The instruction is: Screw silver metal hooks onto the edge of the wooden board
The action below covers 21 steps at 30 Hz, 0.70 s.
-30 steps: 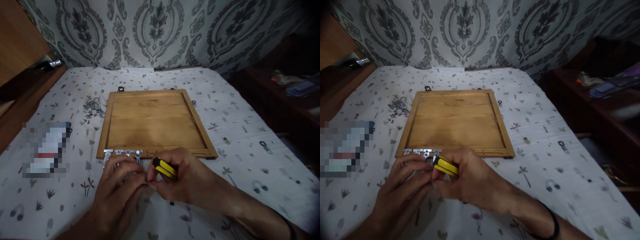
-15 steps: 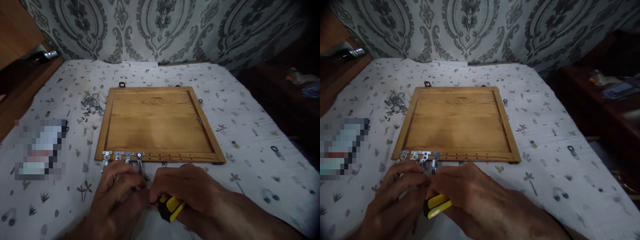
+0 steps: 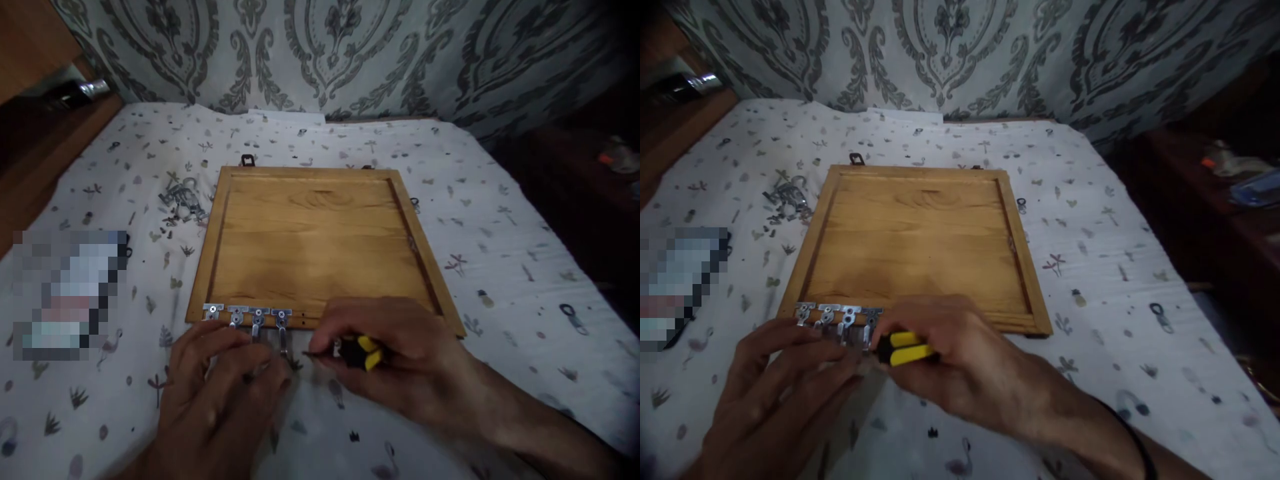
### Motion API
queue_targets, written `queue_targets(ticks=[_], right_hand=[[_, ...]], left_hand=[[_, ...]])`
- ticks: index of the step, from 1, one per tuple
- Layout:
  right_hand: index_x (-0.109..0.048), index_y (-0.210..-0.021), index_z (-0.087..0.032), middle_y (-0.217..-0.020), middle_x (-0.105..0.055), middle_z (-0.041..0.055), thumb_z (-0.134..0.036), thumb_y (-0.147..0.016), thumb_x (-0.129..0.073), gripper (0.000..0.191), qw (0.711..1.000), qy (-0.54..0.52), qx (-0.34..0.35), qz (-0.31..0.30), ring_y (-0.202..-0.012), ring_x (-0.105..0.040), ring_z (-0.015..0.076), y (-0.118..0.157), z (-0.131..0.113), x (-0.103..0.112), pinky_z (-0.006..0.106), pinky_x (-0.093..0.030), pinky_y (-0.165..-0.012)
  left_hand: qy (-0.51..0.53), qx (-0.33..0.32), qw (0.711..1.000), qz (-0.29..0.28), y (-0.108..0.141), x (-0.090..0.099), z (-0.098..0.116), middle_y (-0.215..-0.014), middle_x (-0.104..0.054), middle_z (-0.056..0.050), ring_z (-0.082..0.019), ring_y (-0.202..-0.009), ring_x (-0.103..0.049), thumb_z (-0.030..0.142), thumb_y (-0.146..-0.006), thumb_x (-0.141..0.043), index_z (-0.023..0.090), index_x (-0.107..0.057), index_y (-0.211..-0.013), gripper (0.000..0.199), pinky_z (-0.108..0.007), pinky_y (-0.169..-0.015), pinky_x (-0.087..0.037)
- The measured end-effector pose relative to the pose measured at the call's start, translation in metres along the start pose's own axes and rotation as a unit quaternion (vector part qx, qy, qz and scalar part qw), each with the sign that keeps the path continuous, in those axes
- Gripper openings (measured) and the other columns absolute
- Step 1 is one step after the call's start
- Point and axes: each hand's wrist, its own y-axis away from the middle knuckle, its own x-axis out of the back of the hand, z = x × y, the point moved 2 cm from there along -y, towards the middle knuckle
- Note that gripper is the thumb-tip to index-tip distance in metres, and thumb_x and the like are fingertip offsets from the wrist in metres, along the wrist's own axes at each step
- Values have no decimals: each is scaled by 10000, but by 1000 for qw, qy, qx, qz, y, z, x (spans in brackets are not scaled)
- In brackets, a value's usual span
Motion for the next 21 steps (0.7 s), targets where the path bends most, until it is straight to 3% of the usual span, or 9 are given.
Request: queue_targets(ticks=[2,6,11,17,21], right_hand=[[-666,-878,-202,-770,-689,-15,-201,-891,-640,29,999,4,-37,10,-651,-617,103,-8,8,-2,214,-438,-581],[-634,-813,-180,-699,-623,-29,-227,-893,-605,97,995,8,-97,-34,-601,-540,89,-24,15,-9,213,-381,-542],[-545,-700,-181,-616,-491,-62,-199,-881,-591,188,990,-7,-124,-71,-551,-428,69,-33,18,-15,212,-322,-529],[-594,-771,-187,-655,-523,-48,-259,-909,-593,155,989,17,-128,-77,-589,-452,87,-29,29,-20,234,-334,-580],[-598,-773,-185,-666,-544,-46,-242,-921,-586,159,990,15,-117,-80,-596,-473,87,-32,27,-19,228,-344,-576]], left_hand=[[-62,-62,996,-19,4,-3,-2,-962,-718,-29,-246,-988,-569,118,-874,-630,255,-711,-1068,251,-454,-958,-452],[-89,-91,992,-15,5,-8,-3,-993,-708,-66,-270,-998,-556,110,-883,-605,202,-695,-1065,223,-492,-945,-434],[-59,-57,997,12,-1,-9,6,-971,-678,-99,-269,-976,-555,36,-895,-516,128,-673,-1018,219,-509,-939,-419],[-66,-68,996,-1,-1,-7,7,-973,-702,-78,-255,-968,-580,49,-882,-523,152,-679,-1022,233,-486,-954,-434],[-61,-37,997,-4,1,-6,9,-981,-723,-63,-246,-977,-613,50,-872,-523,193,-673,-1060,280,-492,-979,-448]])
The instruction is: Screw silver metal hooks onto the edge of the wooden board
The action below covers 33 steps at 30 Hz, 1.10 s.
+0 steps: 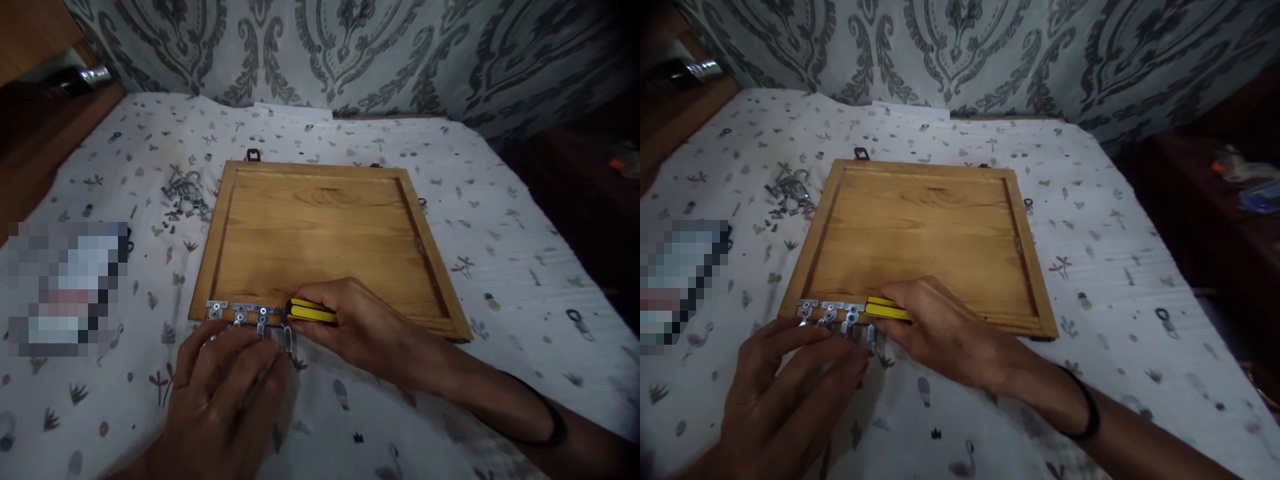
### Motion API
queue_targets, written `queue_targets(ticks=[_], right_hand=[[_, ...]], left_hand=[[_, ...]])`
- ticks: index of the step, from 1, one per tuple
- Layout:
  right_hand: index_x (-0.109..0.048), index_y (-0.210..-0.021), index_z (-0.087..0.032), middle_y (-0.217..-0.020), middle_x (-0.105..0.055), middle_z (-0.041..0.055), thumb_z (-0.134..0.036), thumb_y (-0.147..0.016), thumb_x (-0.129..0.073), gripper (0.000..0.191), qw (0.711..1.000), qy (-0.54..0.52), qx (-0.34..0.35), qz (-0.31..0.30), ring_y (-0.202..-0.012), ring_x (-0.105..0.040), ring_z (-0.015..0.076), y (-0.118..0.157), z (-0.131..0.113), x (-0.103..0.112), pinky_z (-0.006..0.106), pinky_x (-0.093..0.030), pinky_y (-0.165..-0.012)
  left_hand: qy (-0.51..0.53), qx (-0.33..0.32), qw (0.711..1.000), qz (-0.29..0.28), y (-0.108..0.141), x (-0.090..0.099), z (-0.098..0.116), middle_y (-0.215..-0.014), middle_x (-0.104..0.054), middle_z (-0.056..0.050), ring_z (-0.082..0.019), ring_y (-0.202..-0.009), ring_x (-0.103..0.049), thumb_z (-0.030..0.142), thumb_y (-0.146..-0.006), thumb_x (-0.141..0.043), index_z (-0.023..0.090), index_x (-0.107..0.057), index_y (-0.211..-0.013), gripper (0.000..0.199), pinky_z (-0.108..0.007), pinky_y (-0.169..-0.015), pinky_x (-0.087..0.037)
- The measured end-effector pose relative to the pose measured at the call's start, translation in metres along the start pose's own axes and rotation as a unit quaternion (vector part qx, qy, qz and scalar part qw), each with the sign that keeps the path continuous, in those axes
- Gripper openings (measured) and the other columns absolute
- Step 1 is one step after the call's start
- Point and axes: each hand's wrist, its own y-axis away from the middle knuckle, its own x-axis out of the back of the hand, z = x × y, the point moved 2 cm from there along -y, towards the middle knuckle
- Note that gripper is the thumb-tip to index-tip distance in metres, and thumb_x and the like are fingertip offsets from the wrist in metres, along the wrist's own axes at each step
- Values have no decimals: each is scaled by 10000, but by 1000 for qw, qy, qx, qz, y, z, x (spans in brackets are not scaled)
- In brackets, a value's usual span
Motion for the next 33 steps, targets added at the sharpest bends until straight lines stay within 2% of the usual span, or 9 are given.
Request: queue_targets(ticks=[5,11,15,18,20,23,28,33], right_hand=[[-578,-755,-181,-660,-545,-45,-252,-937,-573,196,1000,4,-4,-4,-586,-476,83,-1,-4,2,222,-331,-552],[-557,-759,-183,-684,-540,-39,-290,-944,-568,213,1000,20,-19,-4,-610,-457,92,-2,-2,1,238,-333,-596],[-547,-745,-179,-686,-535,-33,-280,-934,-568,215,998,0,-54,-17,-617,-445,98,-7,-6,2,243,-323,-590],[-544,-720,-174,-671,-531,-34,-221,-910,-585,200,998,2,-60,-17,-608,-445,95,-11,-11,3,243,-313,-580],[-518,-678,-173,-628,-497,-44,-204,-894,-598,232,998,3,-59,-18,-578,-423,88,-13,-12,3,243,-301,-569],[-511,-673,-173,-619,-483,-48,-215,-891,-602,240,998,3,-61,-19,-568,-407,86,-12,-11,3,244,-294,-565],[-538,-711,-177,-640,-472,-48,-298,-904,-603,237,994,-36,-98,-41,-595,-412,96,-9,-9,6,245,-314,-575],[-531,-705,-179,-627,-444,-55,-293,-898,-610,238,987,-69,-134,-53,-589,-388,92,-7,-11,9,242,-314,-566]], left_hand=[[3,14,1000,0,3,-2,3,-977,-737,-67,-238,-986,-632,39,-882,-510,180,-683,-1080,298,-486,-1035,-426],[-16,-17,999,31,3,-8,4,-1020,-759,-58,-221,-1073,-618,64,-942,-429,164,-706,-1081,326,-457,-1127,-362],[-18,-33,999,4,2,-7,3,-1056,-767,-73,-219,-1146,-593,55,-968,-378,144,-703,-1088,358,-476,-1159,-313],[-17,-66,997,-40,2,-6,3,-1083,-764,-82,-221,-1194,-566,49,-957,-410,125,-699,-1120,341,-474,-1184,-258],[-10,-72,996,-45,1,-7,4,-1084,-762,-95,-219,-1203,-555,43,-955,-408,102,-691,-1133,340,-466,-1188,-241],[9,-27,999,15,-1,-7,4,-1013,-769,-96,-212,-1157,-571,36,-967,-369,95,-697,-1077,351,-460,-1153,-288],[8,-49,999,-18,-2,-6,5,-1051,-757,-102,-235,-1153,-568,81,-980,-416,71,-689,-1105,300,-465,-1128,-307],[8,-49,999,-20,-1,-4,4,-1063,-755,-105,-243,-1152,-570,92,-980,-429,72,-688,-1119,295,-471,-1120,-315]])
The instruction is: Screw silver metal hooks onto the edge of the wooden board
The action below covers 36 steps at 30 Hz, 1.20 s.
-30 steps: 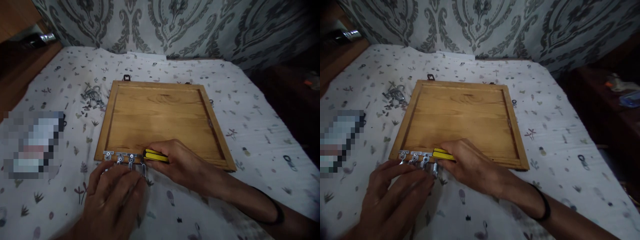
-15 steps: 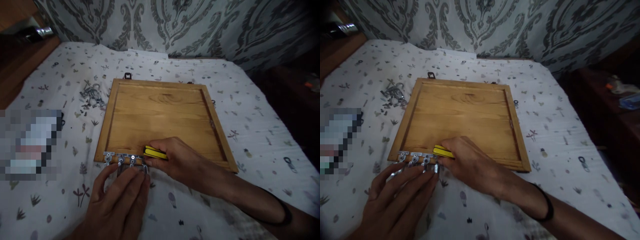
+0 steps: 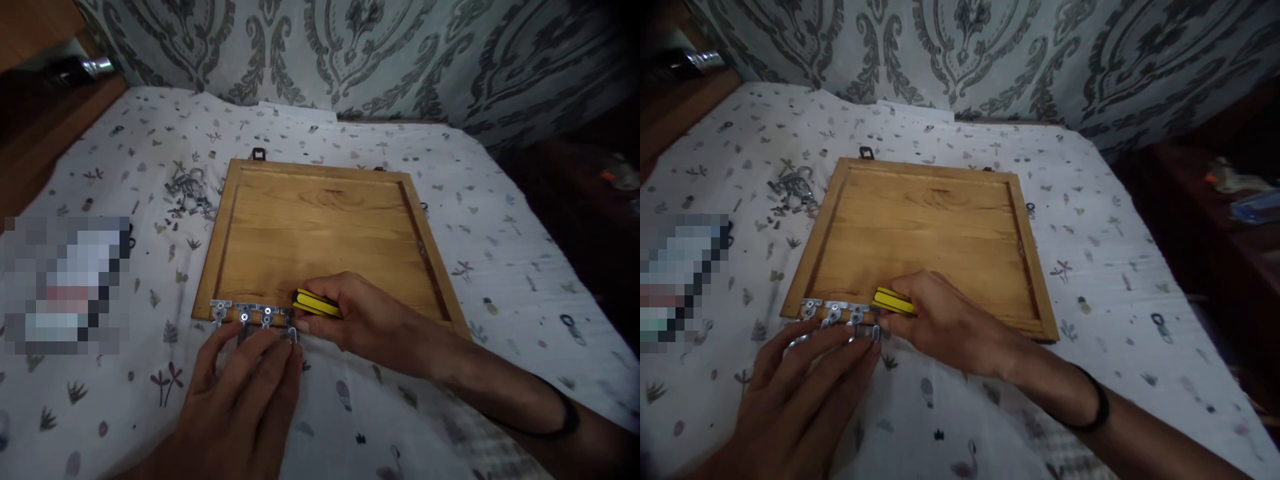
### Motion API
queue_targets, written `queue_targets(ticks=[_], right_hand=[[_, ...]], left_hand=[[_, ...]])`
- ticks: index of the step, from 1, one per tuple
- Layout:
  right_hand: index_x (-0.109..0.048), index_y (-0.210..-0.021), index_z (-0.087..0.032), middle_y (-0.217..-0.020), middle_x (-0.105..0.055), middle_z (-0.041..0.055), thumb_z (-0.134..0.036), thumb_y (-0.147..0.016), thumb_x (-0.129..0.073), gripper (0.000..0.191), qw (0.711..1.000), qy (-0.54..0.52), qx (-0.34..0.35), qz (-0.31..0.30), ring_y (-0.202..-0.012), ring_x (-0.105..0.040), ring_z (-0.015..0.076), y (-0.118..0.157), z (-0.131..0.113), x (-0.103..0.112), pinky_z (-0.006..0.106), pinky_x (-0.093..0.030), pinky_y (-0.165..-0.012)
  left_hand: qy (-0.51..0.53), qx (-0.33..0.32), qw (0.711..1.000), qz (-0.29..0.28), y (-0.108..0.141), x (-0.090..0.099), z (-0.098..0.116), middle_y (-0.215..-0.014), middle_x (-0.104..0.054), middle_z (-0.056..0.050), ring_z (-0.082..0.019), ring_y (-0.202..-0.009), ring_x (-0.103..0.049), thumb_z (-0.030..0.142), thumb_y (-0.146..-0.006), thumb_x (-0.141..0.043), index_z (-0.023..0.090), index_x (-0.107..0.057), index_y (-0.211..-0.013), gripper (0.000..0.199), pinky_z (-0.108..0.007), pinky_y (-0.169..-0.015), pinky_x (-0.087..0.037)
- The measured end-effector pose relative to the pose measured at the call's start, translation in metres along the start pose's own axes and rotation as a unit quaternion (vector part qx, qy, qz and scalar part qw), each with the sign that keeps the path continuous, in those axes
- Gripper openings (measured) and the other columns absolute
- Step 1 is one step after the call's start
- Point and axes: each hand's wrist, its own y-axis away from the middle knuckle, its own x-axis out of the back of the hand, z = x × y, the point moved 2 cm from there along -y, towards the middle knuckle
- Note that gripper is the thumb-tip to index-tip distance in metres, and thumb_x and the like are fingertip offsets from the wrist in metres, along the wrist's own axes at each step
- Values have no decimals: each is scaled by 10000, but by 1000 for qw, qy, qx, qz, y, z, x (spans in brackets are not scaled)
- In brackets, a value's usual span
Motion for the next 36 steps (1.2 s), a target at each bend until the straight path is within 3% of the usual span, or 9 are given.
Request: queue_targets(ticks=[4,11,18,25,36], right_hand=[[-544,-725,-178,-639,-445,-51,-299,-890,-611,216,1000,-16,-13,-6,-598,-392,96,0,1,0,238,-316,-554],[-547,-711,-176,-641,-465,-50,-282,-893,-603,218,999,13,25,15,-593,-397,90,-4,2,0,230,-330,-553],[-587,-761,-174,-692,-543,-29,-274,-906,-596,176,997,68,20,35,-638,-464,104,-2,-1,-4,237,-340,-578],[-547,-708,-172,-643,-528,-39,-269,-917,-606,238,988,118,80,64,-579,-436,86,0,-7,-6,240,-317,-578],[-551,-728,-175,-660,-498,-35,-310,-911,-597,232,995,83,31,55,-612,-428,96,1,-3,-4,228,-328,-551]], left_hand=[[2,1,1000,-3,0,-1,2,-1055,-757,-109,-244,-1155,-568,77,-970,-431,64,-686,-1111,292,-478,-1130,-302],[-12,7,1000,7,-1,-2,1,-1034,-760,-79,-222,-1114,-607,75,-950,-442,116,-707,-1086,301,-463,-1128,-335],[-2,13,1000,17,-1,-3,3,-1007,-763,-86,-218,-1116,-587,72,-985,-406,84,-695,-1065,300,-449,-1152,-294],[3,-8,1000,7,2,3,5,-973,-766,-49,-198,-1080,-586,94,-1006,-394,106,-705,-1035,312,-412,-1167,-277],[2,-28,999,23,1,3,12,-916,-755,-6,-165,-998,-614,94,-1014,-395,140,-721,-959,334,-388,-1138,-331]])
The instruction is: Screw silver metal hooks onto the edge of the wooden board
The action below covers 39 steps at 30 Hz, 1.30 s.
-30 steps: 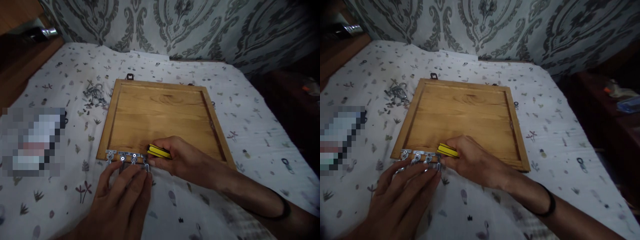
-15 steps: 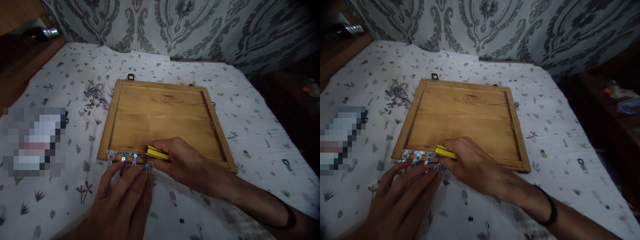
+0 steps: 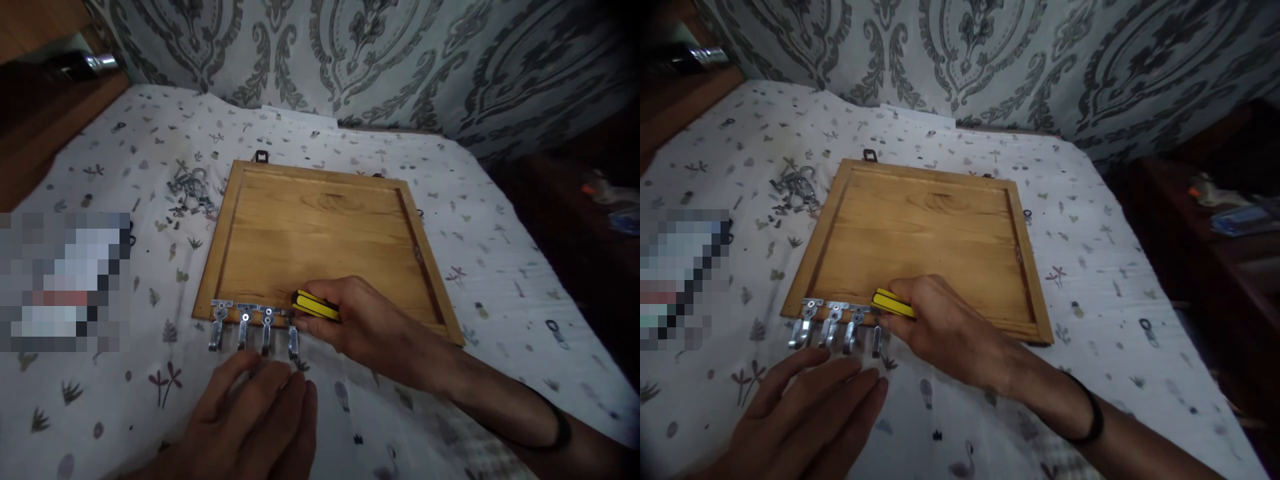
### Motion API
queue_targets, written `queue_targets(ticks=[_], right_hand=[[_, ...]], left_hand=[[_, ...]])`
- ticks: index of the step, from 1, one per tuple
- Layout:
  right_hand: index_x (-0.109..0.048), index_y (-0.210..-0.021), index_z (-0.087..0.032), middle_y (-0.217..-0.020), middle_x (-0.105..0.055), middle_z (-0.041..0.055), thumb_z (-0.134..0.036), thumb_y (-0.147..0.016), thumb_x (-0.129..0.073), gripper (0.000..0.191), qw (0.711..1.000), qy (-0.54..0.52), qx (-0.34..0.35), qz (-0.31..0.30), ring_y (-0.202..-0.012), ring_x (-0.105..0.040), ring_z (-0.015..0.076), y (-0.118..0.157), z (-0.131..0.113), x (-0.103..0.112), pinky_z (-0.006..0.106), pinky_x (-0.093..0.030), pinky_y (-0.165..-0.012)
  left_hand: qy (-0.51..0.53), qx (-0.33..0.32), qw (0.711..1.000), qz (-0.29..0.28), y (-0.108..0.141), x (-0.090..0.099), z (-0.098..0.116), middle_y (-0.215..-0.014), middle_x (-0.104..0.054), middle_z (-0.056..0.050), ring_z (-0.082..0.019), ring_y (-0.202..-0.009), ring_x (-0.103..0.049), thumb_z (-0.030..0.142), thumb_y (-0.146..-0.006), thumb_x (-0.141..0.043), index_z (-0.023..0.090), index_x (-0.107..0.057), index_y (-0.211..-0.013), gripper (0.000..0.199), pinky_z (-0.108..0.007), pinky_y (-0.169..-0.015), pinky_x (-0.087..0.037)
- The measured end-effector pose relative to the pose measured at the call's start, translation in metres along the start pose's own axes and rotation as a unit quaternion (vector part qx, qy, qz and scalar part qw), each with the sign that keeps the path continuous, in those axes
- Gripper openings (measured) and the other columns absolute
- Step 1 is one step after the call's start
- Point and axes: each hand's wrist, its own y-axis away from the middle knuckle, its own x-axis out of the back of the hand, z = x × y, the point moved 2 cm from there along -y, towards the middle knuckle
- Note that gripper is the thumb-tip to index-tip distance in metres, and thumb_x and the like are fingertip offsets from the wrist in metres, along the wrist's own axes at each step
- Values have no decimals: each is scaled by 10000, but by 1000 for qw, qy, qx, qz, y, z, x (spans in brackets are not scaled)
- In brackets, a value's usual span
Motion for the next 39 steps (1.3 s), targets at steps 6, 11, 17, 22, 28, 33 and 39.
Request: queue_targets(ticks=[6,11,17,22,28,33,39], right_hand=[[-549,-729,-175,-661,-499,-30,-319,-919,-579,240,1000,-4,12,-3,-613,-433,100,0,1,-3,231,-325,-550],[-546,-717,-173,-652,-529,-33,-306,-933,-576,254,998,19,51,21,-595,-447,92,2,-1,-4,235,-334,-571],[-609,-820,-184,-731,-606,-29,-286,-957,-559,178,996,31,79,20,-630,-507,88,4,0,-5,222,-363,-599],[-625,-845,-185,-761,-623,-16,-318,-970,-543,199,997,41,63,15,-652,-521,99,4,4,-7,233,-377,-623],[-675,-935,-195,-839,-662,16,-346,-947,-558,191,998,28,48,12,-709,-546,139,2,7,-8,261,-390,-640],[-571,-702,-185,-653,-568,0,-461,-911,-557,347,998,-30,56,5,-609,-472,127,-6,9,-10,246,-363,-545],[-539,-633,-175,-601,-502,-8,-644,-824,-596,510,997,-59,42,-15,-579,-412,118,-14,2,-8,242,-349,-516]], left_hand=[[-2,4,1000,-11,2,3,1,-933,-757,-3,-161,-998,-626,105,-991,-438,160,-732,-964,300,-390,-1151,-328],[0,-6,998,61,3,-7,0,-851,-739,-6,-159,-946,-625,88,-987,-418,148,-727,-886,330,-397,-1145,-331],[0,3,998,64,2,-7,-1,-834,-739,-1,-160,-946,-620,84,-990,-416,151,-717,-887,326,-390,-1127,-341],[18,14,1000,4,2,-3,1,-911,-743,-16,-166,-994,-620,85,-981,-424,139,-717,-950,300,-388,-1120,-347],[-4,11,999,32,0,-4,-1,-898,-747,-6,-161,-984,-617,110,-985,-446,160,-723,-912,291,-388,-1100,-371],[-51,44,997,41,-8,2,-7,-917,-749,-18,-175,-972,-618,134,-960,-521,156,-724,-964,205,-387,-1026,-409],[-90,36,994,49,-10,-5,-10,-960,-733,-73,-214,-1010,-626,133,-928,-512,107,-723,-970,217,-413,-981,-427]])
